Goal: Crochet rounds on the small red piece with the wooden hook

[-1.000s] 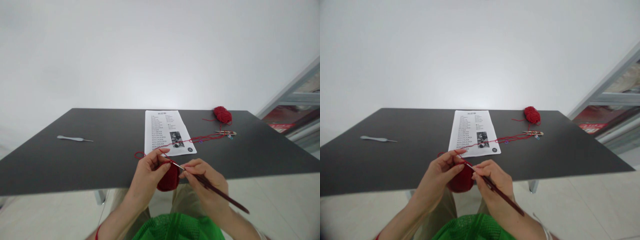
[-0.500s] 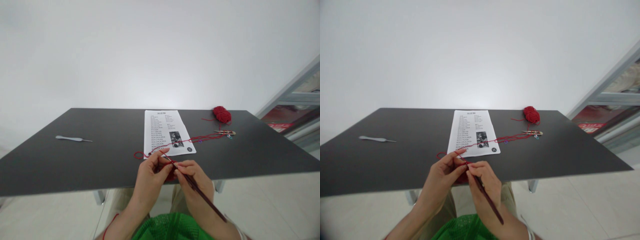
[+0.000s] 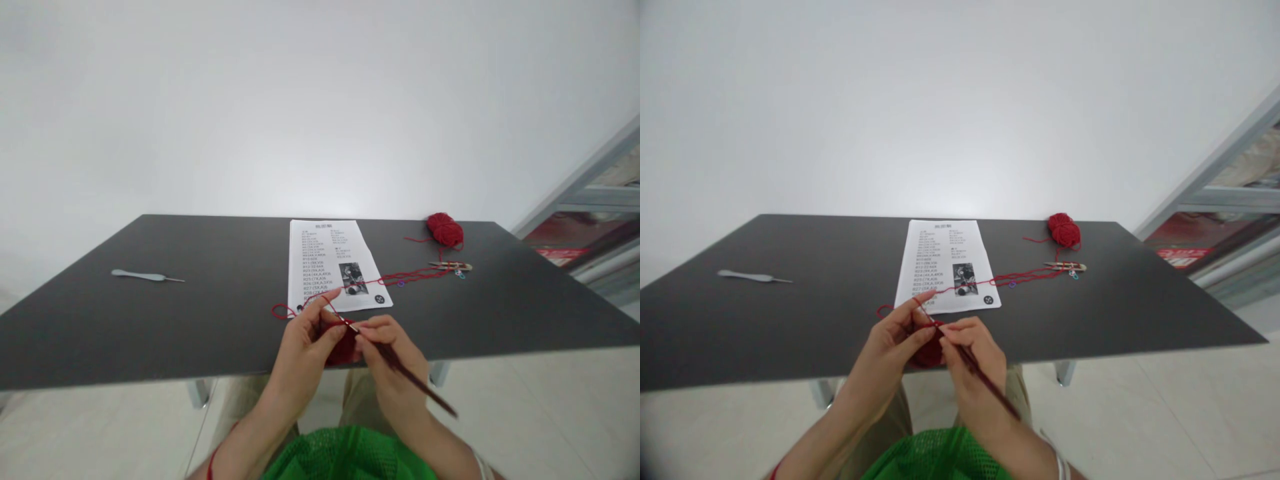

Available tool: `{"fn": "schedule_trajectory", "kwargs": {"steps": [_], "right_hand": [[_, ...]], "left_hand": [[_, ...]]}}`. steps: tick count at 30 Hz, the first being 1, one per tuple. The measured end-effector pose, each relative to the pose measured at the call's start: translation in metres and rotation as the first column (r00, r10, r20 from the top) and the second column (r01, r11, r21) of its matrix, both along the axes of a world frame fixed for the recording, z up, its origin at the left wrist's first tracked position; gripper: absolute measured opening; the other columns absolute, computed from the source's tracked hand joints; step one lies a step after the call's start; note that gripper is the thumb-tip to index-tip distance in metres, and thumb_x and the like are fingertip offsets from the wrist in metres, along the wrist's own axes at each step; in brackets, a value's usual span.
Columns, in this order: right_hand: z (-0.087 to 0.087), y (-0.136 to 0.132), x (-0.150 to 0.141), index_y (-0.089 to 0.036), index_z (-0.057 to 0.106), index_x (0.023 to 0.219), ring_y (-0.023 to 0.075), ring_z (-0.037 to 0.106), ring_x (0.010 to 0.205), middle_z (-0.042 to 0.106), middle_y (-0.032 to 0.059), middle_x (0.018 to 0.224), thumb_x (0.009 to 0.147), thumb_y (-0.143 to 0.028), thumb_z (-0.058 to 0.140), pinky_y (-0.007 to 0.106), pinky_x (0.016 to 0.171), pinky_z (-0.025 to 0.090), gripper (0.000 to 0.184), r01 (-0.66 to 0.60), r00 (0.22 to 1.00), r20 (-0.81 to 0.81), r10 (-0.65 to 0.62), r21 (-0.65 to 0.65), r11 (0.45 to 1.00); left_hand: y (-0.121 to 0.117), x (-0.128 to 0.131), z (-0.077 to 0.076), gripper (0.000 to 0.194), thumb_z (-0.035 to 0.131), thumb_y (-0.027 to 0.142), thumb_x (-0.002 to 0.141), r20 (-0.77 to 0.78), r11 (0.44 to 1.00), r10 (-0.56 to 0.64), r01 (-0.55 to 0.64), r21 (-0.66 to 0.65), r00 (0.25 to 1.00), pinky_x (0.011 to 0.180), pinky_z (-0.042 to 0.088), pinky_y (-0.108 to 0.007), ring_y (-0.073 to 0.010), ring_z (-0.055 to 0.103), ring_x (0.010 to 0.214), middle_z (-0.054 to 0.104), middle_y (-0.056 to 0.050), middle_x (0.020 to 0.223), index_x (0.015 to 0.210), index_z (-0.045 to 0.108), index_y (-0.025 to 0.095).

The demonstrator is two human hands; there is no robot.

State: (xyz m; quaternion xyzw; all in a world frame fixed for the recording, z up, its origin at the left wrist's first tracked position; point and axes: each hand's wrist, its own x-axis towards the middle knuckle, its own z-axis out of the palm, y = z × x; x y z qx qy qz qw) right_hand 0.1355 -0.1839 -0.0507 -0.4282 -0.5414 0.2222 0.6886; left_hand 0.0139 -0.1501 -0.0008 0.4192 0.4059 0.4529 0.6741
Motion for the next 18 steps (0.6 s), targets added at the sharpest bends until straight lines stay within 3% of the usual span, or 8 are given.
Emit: {"fn": "schedule_trajectory", "kwargs": {"steps": [2,4,6,8,10,12,14,18], "right_hand": [[0.008,0.001,0.001,-0.023,0.066,0.079,0.0094,0.058,0.053,0.065,-0.0008,0.078,0.084,-0.014,0.064,0.021,0.048,0.051,0.011,-0.146,0.956,-0.269,0.116,-0.095,0.985],[0.013,0.002,0.007,-0.023,0.066,0.079,0.0081,0.055,0.048,0.064,-0.0017,0.077,0.085,-0.017,0.064,0.020,0.044,0.048,0.009,-0.245,0.902,-0.391,0.185,-0.110,0.963],[0.017,-0.001,0.014,-0.024,0.068,0.080,0.0083,0.057,0.050,0.065,-0.0011,0.080,0.084,-0.014,0.065,0.021,0.045,0.049,0.011,-0.223,0.934,-0.306,0.187,-0.088,0.971],[0.019,-0.006,0.021,-0.025,0.070,0.083,0.0101,0.061,0.055,0.066,0.0003,0.083,0.082,-0.009,0.064,0.022,0.050,0.051,0.017,-0.147,0.988,-0.061,0.145,-0.032,0.989],[0.023,-0.011,0.025,-0.025,0.070,0.086,0.0132,0.066,0.065,0.069,0.0020,0.085,0.080,-0.004,0.064,0.023,0.057,0.054,0.023,-0.108,0.975,0.196,0.100,0.032,0.994],[0.027,-0.015,0.028,-0.025,0.070,0.087,0.0148,0.068,0.072,0.070,0.0027,0.085,0.079,-0.002,0.064,0.023,0.061,0.055,0.025,-0.112,0.942,0.324,0.090,0.050,0.992],[0.030,-0.017,0.028,-0.025,0.069,0.085,0.0135,0.067,0.067,0.069,0.0021,0.083,0.080,-0.003,0.063,0.022,0.057,0.054,0.023,-0.116,0.952,0.286,0.107,0.016,0.993],[0.030,-0.016,0.027,-0.023,0.069,0.080,0.0090,0.061,0.052,0.065,0.0001,0.079,0.083,-0.009,0.063,0.021,0.049,0.050,0.016,-0.175,0.984,-0.052,0.170,-0.118,0.977]], "left_hand": [[0.001,-0.002,0.000,0.045,0.070,0.016,0.071,-0.047,0.997,0.028,-0.025,0.078,0.998,0.064,0.042,-0.023,-0.0100,0.050,0.063,0.053,0.006,0.066,0.116,0.066,0.018],[0.003,-0.004,-0.001,0.044,0.069,0.014,0.072,-0.087,0.991,0.042,-0.030,0.129,0.995,0.067,0.042,-0.023,-0.0104,0.050,0.065,0.054,0.006,0.067,0.115,0.067,0.018],[0.004,-0.005,0.000,0.043,0.067,0.015,0.073,-0.120,0.988,0.031,-0.012,0.151,0.992,0.068,0.041,-0.023,-0.0113,0.051,0.066,0.056,0.005,0.068,0.116,0.067,0.019],[0.004,-0.006,0.000,0.041,0.066,0.016,0.074,-0.152,0.985,0.026,0.001,0.173,0.988,0.067,0.041,-0.024,-0.0122,0.051,0.066,0.056,0.004,0.068,0.115,0.068,0.020],[0.004,-0.006,0.001,0.039,0.065,0.016,0.075,-0.186,0.979,0.027,0.011,0.203,0.982,0.069,0.042,-0.025,-0.0134,0.052,0.067,0.058,0.004,0.068,0.113,0.069,0.021],[0.004,-0.007,0.001,0.039,0.064,0.016,0.075,-0.220,0.973,0.027,0.024,0.228,0.975,0.070,0.042,-0.027,-0.0145,0.053,0.069,0.060,0.003,0.069,0.113,0.070,0.021],[0.003,-0.008,0.002,0.038,0.064,0.016,0.076,-0.257,0.969,0.015,0.049,0.242,0.966,0.069,0.043,-0.027,-0.0146,0.053,0.067,0.060,0.003,0.069,0.113,0.070,0.021],[0.001,-0.010,0.005,0.037,0.061,0.016,0.078,-0.347,0.955,0.016,0.088,0.283,0.938,0.066,0.042,-0.027,-0.0146,0.053,0.066,0.063,0.002,0.070,0.114,0.070,0.019]]}}
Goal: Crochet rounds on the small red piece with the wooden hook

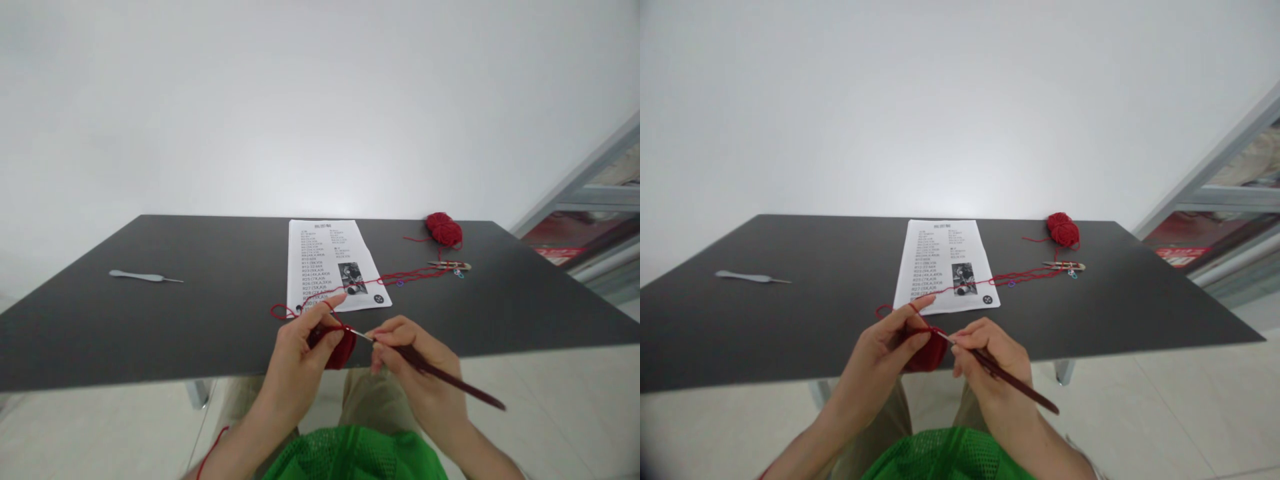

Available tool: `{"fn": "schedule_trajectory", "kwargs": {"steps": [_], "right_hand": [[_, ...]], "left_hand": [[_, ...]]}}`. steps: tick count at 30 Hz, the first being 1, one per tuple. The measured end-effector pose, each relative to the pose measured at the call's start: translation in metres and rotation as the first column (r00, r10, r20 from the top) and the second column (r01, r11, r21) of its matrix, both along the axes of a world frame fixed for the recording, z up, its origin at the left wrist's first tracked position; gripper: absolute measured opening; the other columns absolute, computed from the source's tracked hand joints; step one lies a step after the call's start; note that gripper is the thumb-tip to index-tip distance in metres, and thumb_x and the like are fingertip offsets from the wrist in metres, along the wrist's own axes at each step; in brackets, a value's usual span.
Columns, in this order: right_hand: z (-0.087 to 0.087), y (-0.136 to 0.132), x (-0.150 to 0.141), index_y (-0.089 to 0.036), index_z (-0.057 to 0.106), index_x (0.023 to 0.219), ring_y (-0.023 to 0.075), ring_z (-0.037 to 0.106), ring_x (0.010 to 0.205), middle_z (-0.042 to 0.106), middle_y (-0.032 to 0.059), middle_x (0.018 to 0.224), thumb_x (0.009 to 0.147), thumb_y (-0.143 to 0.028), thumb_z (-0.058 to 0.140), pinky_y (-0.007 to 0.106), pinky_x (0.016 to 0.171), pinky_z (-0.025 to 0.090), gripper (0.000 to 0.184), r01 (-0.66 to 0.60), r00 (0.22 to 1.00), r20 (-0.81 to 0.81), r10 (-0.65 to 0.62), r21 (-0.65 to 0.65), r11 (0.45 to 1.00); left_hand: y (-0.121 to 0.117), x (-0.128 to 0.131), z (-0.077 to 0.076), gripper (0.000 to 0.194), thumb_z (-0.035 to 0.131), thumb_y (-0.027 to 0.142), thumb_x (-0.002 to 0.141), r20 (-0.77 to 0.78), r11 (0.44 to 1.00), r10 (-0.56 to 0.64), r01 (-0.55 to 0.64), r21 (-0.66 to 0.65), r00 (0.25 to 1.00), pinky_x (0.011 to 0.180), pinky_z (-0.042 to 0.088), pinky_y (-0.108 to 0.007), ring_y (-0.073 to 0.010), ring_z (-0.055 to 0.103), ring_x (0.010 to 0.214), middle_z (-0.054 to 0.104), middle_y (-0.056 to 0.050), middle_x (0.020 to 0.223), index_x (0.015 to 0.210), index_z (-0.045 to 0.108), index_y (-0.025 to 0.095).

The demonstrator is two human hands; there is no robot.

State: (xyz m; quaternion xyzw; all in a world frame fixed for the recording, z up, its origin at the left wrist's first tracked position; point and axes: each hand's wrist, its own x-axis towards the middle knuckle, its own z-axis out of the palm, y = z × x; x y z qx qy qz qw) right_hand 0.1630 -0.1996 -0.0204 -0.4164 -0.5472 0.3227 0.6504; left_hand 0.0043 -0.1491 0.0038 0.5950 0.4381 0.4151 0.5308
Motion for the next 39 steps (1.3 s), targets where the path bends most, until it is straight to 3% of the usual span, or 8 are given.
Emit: {"fn": "schedule_trajectory", "kwargs": {"steps": [5,12,17,20,23,27,31,39], "right_hand": [[0.002,0.005,0.003,-0.021,0.071,0.076,0.0079,0.059,0.050,0.066,0.0004,0.079,0.081,-0.017,0.070,0.020,0.045,0.051,0.006,-0.162,0.939,-0.331,0.098,-0.171,0.972],[0.007,0.014,-0.004,-0.019,0.067,0.070,0.0079,0.054,0.047,0.066,-0.0008,0.067,0.073,-0.022,0.077,0.018,0.041,0.049,0.010,-0.301,0.825,-0.549,0.133,-0.228,0.926],[-0.017,0.011,-0.014,-0.023,0.069,0.081,0.0120,0.063,0.060,0.067,0.0012,0.079,0.082,-0.012,0.066,0.021,0.051,0.054,0.011,0.047,0.997,-0.053,-0.046,0.008,0.999],[-0.038,0.011,-0.012,-0.027,0.069,0.107,0.0188,0.067,0.078,0.071,0.0057,0.092,0.080,-0.004,0.064,0.030,0.066,0.059,0.036,0.090,0.909,0.351,-0.225,0.361,0.928],[-0.049,0.015,-0.010,-0.032,0.065,0.117,0.0211,0.067,0.087,0.071,0.0063,0.100,0.077,0.000,0.065,0.034,0.073,0.060,0.051,0.051,0.876,0.392,-0.282,0.506,0.861],[-0.041,0.021,-0.012,-0.030,0.069,0.098,0.0150,0.067,0.071,0.068,0.0023,0.090,0.083,-0.002,0.062,0.027,0.059,0.059,0.032,0.088,0.983,0.129,-0.129,0.286,0.954],[-0.027,0.022,-0.007,-0.026,0.070,0.085,0.0084,0.060,0.052,0.065,-0.0004,0.084,0.085,-0.015,0.067,0.021,0.045,0.052,0.012,-0.095,0.967,-0.234,0.104,0.052,0.994],[-0.007,0.016,0.014,-0.022,0.074,0.081,0.0091,0.061,0.049,0.068,0.0031,0.081,0.081,-0.016,0.072,0.021,0.044,0.052,0.007,-0.179,0.978,-0.098,0.184,0.059,0.982]], "left_hand": [[0.001,-0.002,0.003,0.038,0.063,0.014,0.076,0.013,1.000,0.014,-0.014,-0.006,1.000,0.066,0.042,-0.026,-0.0142,0.054,0.067,0.062,0.002,0.069,0.112,0.070,0.019],[0.004,0.003,0.001,0.048,0.072,0.016,0.068,0.258,0.963,-0.057,0.121,-0.242,0.964,0.061,0.041,-0.024,-0.0113,0.053,0.061,0.060,0.004,0.066,0.116,0.066,0.019],[0.001,0.010,-0.006,0.057,0.075,0.015,0.066,0.331,0.948,-0.011,0.115,-0.298,0.944,0.061,0.040,-0.022,-0.0097,0.053,0.061,0.059,0.005,0.065,0.122,0.063,0.017],[0.000,0.013,-0.009,0.059,0.078,0.017,0.065,0.380,0.934,0.027,0.113,-0.340,0.925,0.058,0.037,-0.021,-0.0085,0.050,0.058,0.058,0.006,0.063,0.123,0.062,0.016],[0.002,0.011,-0.011,0.053,0.080,0.015,0.062,0.470,0.892,0.043,0.178,-0.416,0.882,0.055,0.034,-0.020,-0.0070,0.048,0.055,0.057,0.006,0.061,0.113,0.068,0.016],[0.009,0.004,-0.011,0.051,0.081,0.012,0.057,0.512,0.841,0.053,0.239,-0.486,0.857,0.055,0.035,-0.019,-0.0067,0.050,0.055,0.060,0.004,0.063,0.106,0.070,0.016],[0.015,-0.004,-0.007,0.052,0.081,0.011,0.056,0.506,0.849,0.036,0.241,-0.470,0.862,0.052,0.032,-0.018,-0.0058,0.047,0.054,0.057,0.005,0.062,0.107,0.070,0.015],[0.017,-0.012,-0.002,0.042,0.080,0.014,0.057,0.465,0.824,-0.094,0.331,-0.460,0.880,0.048,0.029,-0.019,-0.0057,0.045,0.050,0.055,0.004,0.062,0.099,0.074,0.016]]}}
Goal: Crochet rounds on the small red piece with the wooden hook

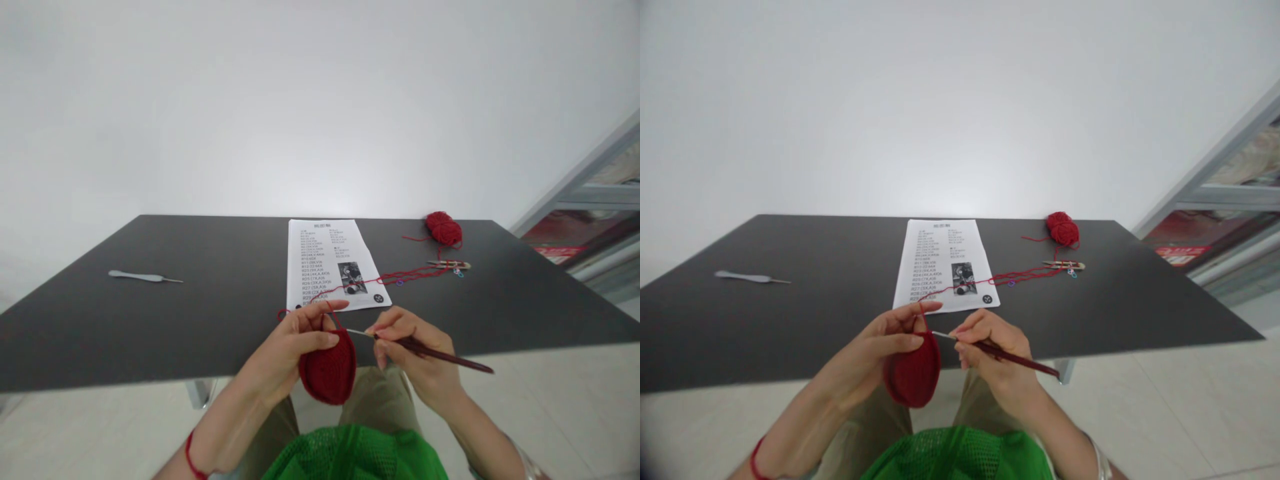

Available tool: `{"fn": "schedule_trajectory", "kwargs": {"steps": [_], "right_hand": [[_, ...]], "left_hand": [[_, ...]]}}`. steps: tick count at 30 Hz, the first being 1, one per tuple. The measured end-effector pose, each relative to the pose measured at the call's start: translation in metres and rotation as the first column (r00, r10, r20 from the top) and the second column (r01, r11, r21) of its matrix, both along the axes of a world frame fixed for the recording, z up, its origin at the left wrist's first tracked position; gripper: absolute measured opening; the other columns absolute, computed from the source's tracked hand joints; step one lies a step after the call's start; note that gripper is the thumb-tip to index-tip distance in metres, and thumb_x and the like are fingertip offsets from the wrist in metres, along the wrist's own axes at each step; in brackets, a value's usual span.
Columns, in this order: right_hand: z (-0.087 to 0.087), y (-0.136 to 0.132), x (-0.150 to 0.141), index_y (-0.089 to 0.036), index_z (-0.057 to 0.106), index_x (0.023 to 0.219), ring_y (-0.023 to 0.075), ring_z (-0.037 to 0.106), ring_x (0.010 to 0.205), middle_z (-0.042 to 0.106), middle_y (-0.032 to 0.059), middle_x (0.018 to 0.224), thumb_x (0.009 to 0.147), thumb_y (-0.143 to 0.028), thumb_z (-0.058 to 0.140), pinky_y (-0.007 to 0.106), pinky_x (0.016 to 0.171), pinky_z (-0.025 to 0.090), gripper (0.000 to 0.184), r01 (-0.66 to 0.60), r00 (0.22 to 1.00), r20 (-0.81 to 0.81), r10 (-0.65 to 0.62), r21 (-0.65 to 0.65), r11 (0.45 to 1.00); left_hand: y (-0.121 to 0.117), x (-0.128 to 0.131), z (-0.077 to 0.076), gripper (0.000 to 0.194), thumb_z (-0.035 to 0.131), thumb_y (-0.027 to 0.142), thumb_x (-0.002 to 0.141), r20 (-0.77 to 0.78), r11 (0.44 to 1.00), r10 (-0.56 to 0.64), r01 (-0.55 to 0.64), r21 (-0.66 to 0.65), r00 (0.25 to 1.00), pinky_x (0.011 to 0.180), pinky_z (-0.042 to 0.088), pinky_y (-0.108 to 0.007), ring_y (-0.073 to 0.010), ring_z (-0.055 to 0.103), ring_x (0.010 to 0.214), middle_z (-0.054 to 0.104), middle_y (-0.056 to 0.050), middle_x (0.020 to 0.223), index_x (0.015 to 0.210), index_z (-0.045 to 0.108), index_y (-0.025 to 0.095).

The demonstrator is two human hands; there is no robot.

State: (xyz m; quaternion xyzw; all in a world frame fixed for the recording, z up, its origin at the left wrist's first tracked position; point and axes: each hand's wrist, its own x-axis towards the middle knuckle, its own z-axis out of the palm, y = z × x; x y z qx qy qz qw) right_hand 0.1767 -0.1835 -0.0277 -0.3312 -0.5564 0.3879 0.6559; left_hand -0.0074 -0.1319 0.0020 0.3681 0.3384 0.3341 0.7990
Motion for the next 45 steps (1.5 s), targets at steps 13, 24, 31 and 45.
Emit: {"fn": "schedule_trajectory", "kwargs": {"steps": [13,24,31,45], "right_hand": [[0.017,0.008,0.018,-0.023,0.076,0.079,0.0076,0.062,0.048,0.069,0.0027,0.078,0.077,-0.013,0.076,0.018,0.044,0.053,0.010,-0.278,0.960,-0.003,0.280,-0.117,0.953],[0.017,0.010,0.019,-0.021,0.076,0.073,0.0081,0.061,0.047,0.069,0.0036,0.076,0.072,-0.012,0.078,0.019,0.043,0.052,0.009,-0.323,0.946,-0.076,0.314,-0.193,0.927],[0.010,0.017,0.011,-0.017,0.071,0.068,0.0074,0.057,0.043,0.069,0.0020,0.071,0.070,-0.017,0.080,0.017,0.035,0.047,0.009,-0.441,0.874,-0.365,0.322,-0.314,0.841],[-0.001,0.004,-0.009,-0.020,0.070,0.072,0.0115,0.067,0.057,0.067,-0.0012,0.072,0.074,-0.021,0.079,0.023,0.056,0.055,0.009,-0.158,0.939,-0.333,0.081,-0.211,0.965]], "left_hand": [[0.011,-0.010,0.000,0.038,0.078,0.010,0.056,-0.016,0.969,-0.246,0.245,-0.009,0.969,0.054,0.035,-0.017,-0.0064,0.050,0.058,0.058,0.002,0.068,0.094,0.077,0.015],[0.015,-0.012,-0.003,0.037,0.077,0.012,0.056,-0.042,0.952,-0.304,0.305,0.001,0.952,0.055,0.033,-0.019,-0.0072,0.048,0.058,0.058,0.002,0.068,0.093,0.077,0.015],[0.009,-0.009,-0.002,0.032,0.075,0.015,0.059,-0.142,0.976,-0.182,0.197,0.094,0.973,0.055,0.032,-0.021,-0.0079,0.049,0.058,0.059,0.002,0.068,0.091,0.075,0.016],[-0.012,0.009,-0.003,0.035,0.073,0.014,0.064,-0.182,0.964,0.152,-0.104,0.246,0.972,0.063,0.043,-0.024,-0.0119,0.058,0.065,0.063,0.004,0.069,0.098,0.068,0.017]]}}
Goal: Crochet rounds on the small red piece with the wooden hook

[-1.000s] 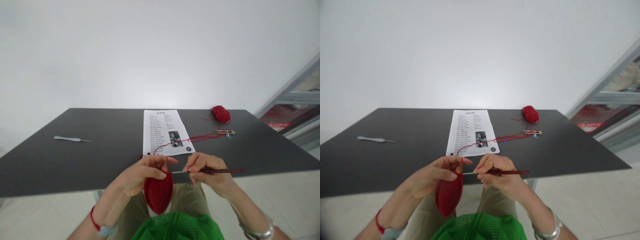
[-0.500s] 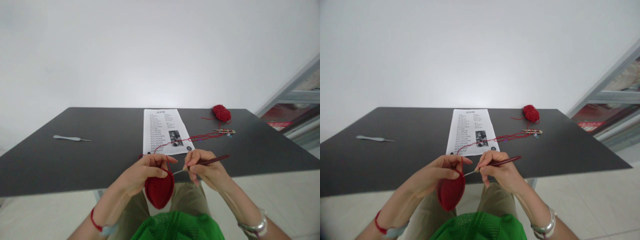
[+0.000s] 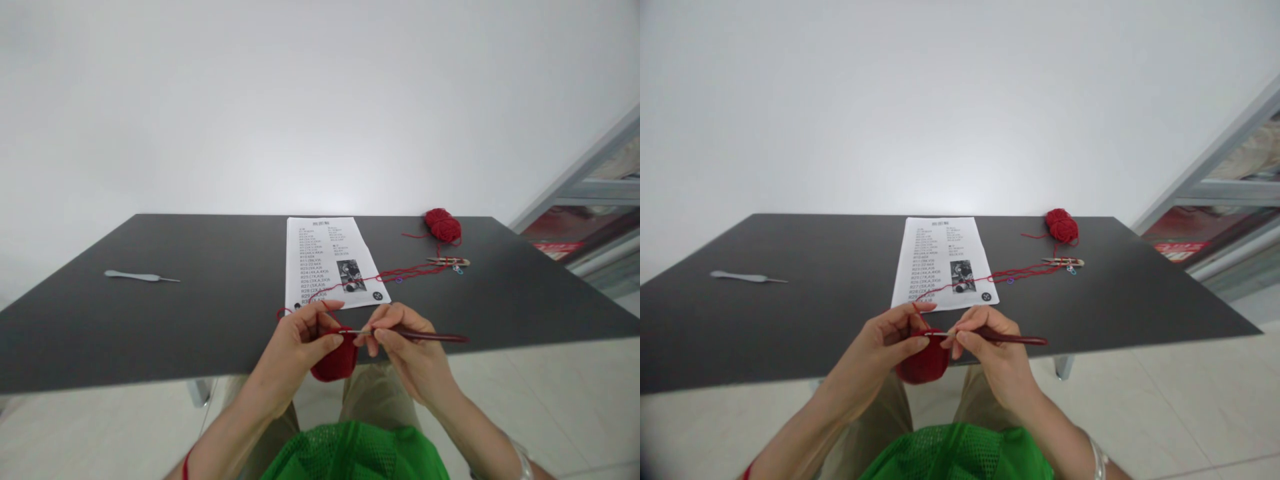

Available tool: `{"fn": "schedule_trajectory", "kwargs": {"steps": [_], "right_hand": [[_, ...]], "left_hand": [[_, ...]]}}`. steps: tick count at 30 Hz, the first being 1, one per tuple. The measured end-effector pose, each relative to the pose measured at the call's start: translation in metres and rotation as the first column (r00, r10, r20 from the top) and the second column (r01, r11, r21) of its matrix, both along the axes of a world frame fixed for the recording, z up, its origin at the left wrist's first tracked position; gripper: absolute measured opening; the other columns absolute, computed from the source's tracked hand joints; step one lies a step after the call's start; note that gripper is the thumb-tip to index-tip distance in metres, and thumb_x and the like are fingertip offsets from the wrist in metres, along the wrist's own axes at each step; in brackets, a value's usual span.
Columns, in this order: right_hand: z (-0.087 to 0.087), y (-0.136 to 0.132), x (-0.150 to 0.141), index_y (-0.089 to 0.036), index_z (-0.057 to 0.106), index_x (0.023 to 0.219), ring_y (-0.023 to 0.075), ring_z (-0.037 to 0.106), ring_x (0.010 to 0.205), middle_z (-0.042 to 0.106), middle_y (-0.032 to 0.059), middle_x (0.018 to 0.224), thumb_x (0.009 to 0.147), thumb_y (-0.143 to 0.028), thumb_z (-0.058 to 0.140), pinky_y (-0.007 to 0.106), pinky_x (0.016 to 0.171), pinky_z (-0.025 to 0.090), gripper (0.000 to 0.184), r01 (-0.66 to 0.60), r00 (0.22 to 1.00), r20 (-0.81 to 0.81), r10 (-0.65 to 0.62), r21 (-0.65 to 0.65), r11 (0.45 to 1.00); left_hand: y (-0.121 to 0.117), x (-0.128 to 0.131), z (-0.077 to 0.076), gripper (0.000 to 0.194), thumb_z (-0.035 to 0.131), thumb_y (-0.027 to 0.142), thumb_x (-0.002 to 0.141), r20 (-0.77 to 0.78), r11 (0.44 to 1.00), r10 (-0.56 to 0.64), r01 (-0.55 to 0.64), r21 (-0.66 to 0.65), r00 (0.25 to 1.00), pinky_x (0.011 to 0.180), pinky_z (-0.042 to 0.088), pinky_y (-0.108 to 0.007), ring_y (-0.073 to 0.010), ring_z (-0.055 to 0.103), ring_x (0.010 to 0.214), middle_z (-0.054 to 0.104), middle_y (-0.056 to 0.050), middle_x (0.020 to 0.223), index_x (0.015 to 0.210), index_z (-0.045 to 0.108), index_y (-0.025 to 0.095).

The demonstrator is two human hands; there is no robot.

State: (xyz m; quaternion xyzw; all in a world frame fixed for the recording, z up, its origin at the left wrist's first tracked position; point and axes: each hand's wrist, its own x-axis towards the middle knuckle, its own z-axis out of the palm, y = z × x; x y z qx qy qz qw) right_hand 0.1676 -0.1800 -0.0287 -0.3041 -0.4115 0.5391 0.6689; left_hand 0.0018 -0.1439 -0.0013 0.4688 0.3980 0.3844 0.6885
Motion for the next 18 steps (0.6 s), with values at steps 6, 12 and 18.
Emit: {"fn": "schedule_trajectory", "kwargs": {"steps": [6,12,18], "right_hand": [[-0.005,-0.004,0.007,-0.020,0.070,0.077,0.0121,0.066,0.058,0.066,0.0005,0.077,0.080,-0.017,0.072,0.026,0.057,0.055,0.005,0.056,0.968,0.239,-0.080,0.102,0.993],[-0.005,-0.011,-0.002,-0.020,0.069,0.077,0.0125,0.066,0.058,0.066,0.0019,0.077,0.083,-0.017,0.069,0.024,0.054,0.054,0.007,0.161,0.927,0.307,-0.216,0.193,0.968],[-0.003,-0.012,-0.003,-0.020,0.068,0.076,0.0122,0.065,0.056,0.066,0.0017,0.075,0.083,-0.016,0.068,0.024,0.051,0.054,0.008,0.183,0.906,0.339,-0.254,0.227,0.957]], "left_hand": [[-0.001,0.000,0.003,0.033,0.072,0.013,0.065,-0.027,0.999,0.035,-0.034,0.042,0.999,0.061,0.041,-0.023,-0.0110,0.054,0.062,0.059,0.005,0.065,0.098,0.069,0.017],[-0.002,0.001,0.002,0.034,0.072,0.015,0.067,-0.027,0.998,0.046,-0.045,0.036,0.999,0.060,0.039,-0.023,-0.0109,0.053,0.061,0.059,0.005,0.065,0.100,0.068,0.016],[-0.003,0.002,0.001,0.035,0.072,0.015,0.066,-0.012,0.999,0.042,-0.042,0.028,0.999,0.060,0.038,-0.023,-0.0105,0.053,0.060,0.058,0.006,0.063,0.100,0.067,0.015]]}}
